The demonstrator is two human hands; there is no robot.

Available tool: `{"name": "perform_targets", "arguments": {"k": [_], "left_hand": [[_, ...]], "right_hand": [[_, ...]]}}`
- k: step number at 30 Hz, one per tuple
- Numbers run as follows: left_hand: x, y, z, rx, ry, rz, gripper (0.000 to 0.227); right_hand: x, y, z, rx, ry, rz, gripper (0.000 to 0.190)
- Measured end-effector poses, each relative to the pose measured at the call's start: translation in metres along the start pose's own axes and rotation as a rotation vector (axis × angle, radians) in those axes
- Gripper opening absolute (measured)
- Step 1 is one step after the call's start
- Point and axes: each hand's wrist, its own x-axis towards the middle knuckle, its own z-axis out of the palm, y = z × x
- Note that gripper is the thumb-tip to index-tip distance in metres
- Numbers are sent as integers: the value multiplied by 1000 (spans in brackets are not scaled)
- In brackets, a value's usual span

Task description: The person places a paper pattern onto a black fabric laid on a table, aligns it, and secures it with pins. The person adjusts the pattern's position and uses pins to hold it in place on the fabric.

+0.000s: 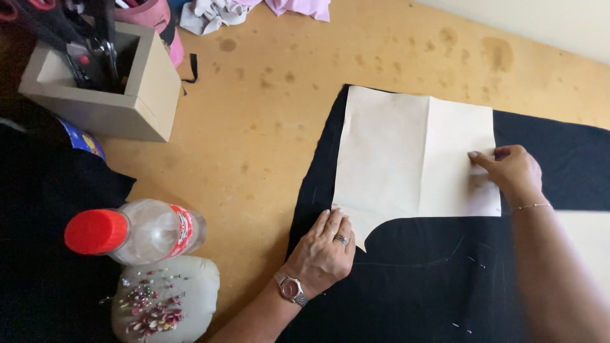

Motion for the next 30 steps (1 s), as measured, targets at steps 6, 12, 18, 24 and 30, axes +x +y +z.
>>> {"name": "perform_targets", "arguments": {"k": [6, 12, 18, 24, 30], "left_hand": [[-2, -1, 4, -4, 17, 3, 18], [-3, 0, 4, -20, -83, -4, 19], [-1, 0, 2, 9, -62, 5, 19], [-1, -2, 2, -3, -102, 13, 22], [6, -6, -6, 24, -99, 52, 25]], "right_hand": [[-2, -4, 1, 57, 18, 38, 64], [19, 21, 15, 217, 86, 57, 23], [25, 15, 30, 184, 214, 111, 33], [-31, -59, 33, 70, 334, -421, 39], [-69, -135, 53, -5, 37, -495, 66]]}}
